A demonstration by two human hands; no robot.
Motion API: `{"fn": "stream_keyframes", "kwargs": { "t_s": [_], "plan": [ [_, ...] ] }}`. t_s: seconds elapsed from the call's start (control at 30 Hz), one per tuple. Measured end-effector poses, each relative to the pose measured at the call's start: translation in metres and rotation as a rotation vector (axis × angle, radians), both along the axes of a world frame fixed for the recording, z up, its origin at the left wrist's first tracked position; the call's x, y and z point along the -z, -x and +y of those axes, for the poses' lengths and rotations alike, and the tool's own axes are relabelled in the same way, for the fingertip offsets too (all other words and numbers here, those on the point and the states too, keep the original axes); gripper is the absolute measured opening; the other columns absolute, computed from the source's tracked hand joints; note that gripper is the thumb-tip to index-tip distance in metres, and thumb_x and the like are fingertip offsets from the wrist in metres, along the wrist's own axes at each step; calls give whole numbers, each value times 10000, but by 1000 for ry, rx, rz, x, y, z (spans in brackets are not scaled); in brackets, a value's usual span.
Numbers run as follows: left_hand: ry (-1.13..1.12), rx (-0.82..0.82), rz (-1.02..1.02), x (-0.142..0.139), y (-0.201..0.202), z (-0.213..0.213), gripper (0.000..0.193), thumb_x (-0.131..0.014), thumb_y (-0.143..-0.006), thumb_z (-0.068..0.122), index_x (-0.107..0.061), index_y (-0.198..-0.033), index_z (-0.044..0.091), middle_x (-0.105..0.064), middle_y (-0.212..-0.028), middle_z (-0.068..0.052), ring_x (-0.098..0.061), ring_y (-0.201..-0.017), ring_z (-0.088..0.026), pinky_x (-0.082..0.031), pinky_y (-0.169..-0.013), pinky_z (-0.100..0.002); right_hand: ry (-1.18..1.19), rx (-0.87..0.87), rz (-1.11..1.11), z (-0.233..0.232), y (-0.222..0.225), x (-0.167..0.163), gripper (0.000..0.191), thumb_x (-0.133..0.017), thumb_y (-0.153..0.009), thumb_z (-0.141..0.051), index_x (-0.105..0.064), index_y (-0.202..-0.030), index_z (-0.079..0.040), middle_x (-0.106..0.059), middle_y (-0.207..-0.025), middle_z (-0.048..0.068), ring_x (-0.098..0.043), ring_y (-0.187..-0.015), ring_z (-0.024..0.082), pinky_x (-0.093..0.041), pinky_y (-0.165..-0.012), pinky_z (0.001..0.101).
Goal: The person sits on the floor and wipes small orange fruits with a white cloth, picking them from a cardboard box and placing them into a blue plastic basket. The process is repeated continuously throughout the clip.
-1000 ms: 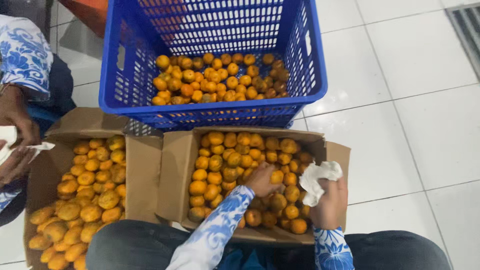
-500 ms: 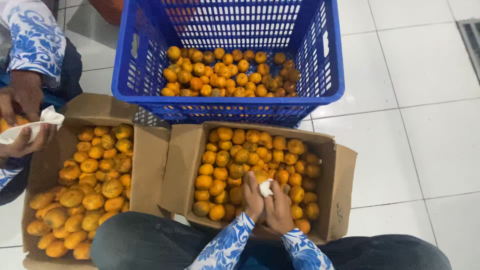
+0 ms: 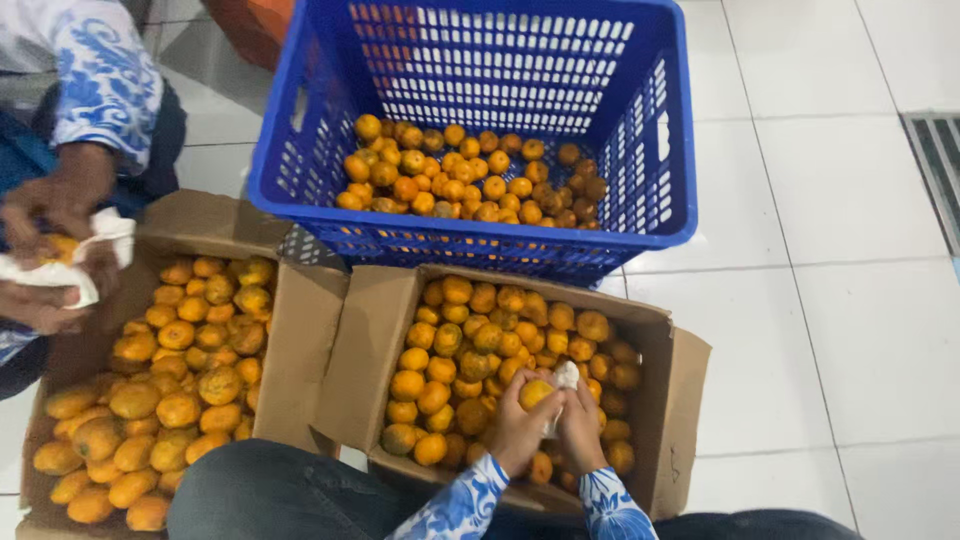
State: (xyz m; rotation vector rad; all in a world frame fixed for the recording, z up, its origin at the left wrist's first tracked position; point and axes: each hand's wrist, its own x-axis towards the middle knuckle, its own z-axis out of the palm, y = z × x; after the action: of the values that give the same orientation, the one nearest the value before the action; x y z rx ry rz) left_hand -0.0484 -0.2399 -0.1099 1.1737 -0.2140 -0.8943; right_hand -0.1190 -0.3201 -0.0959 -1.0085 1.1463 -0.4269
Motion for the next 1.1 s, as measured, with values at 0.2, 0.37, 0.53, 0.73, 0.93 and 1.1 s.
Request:
{"fn": "stream_keyframes", "kwargs": {
  "t_s": [0.2, 0.37, 0.53, 0.73, 0.93, 1.1],
  "plan": [
    [-214, -162, -378, 5, 8, 7, 339, -722, -950, 263, -523, -1104, 36, -614, -994, -129, -609, -953, -225, -508, -875, -355, -48, -30, -92, 14, 8, 4, 402, -455, -975, -182, -634, -1302, -33, -717, -1113, 36, -653, -930, 139, -524, -772, 295],
    [-306, -309, -811, -7, 22, 17, 354, -736, -912, 233, -586, -1131, 1, -605, -1074, -195, -588, -1033, -310, -470, -892, -408, 329, -93, -115, 20, 10, 15, 294, -487, -1125, -182, -639, -1245, 39, -661, -1059, 128, -587, -912, 166, -492, -770, 323],
    [-255, -310, -605, -46, 4, 8, 326, -774, -874, 257, -625, -1047, 24, -669, -1006, -129, -655, -971, -257, -516, -883, -389, 189, -347, 60, 32, 27, 18, 332, -472, -1071, -228, -667, -1185, 15, -696, -1029, 139, -633, -874, 207, -518, -749, 344],
    [-165, -408, -914, -126, -99, -60, 341, -829, -869, 239, -591, -993, 29, -621, -1015, -170, -618, -966, -351, -491, -884, -452, 70, -111, 55, 7, 52, 5, 378, -476, -1022, -297, -673, -1126, 8, -722, -952, 174, -663, -768, 265, -545, -661, 385],
    [-452, 93, -1287, -178, -190, -139, 467, -785, -862, 413, -590, -1140, 92, -623, -1121, -175, -587, -1105, -403, -482, -875, -513, -80, 306, -125, -51, 90, -57, 368, -512, -930, -310, -628, -1189, -77, -682, -934, 128, -670, -662, 230, -544, -531, 370],
    [-491, 45, -1584, -141, -150, -153, 566, -795, -743, 389, -599, -1187, 96, -589, -1190, -232, -559, -1111, -430, -464, -829, -551, 718, 146, 69, -61, 128, -96, 275, -620, -911, -239, -506, -1053, -32, -655, -912, 82, -652, -798, 219, -545, -723, 361]
  ]
}}
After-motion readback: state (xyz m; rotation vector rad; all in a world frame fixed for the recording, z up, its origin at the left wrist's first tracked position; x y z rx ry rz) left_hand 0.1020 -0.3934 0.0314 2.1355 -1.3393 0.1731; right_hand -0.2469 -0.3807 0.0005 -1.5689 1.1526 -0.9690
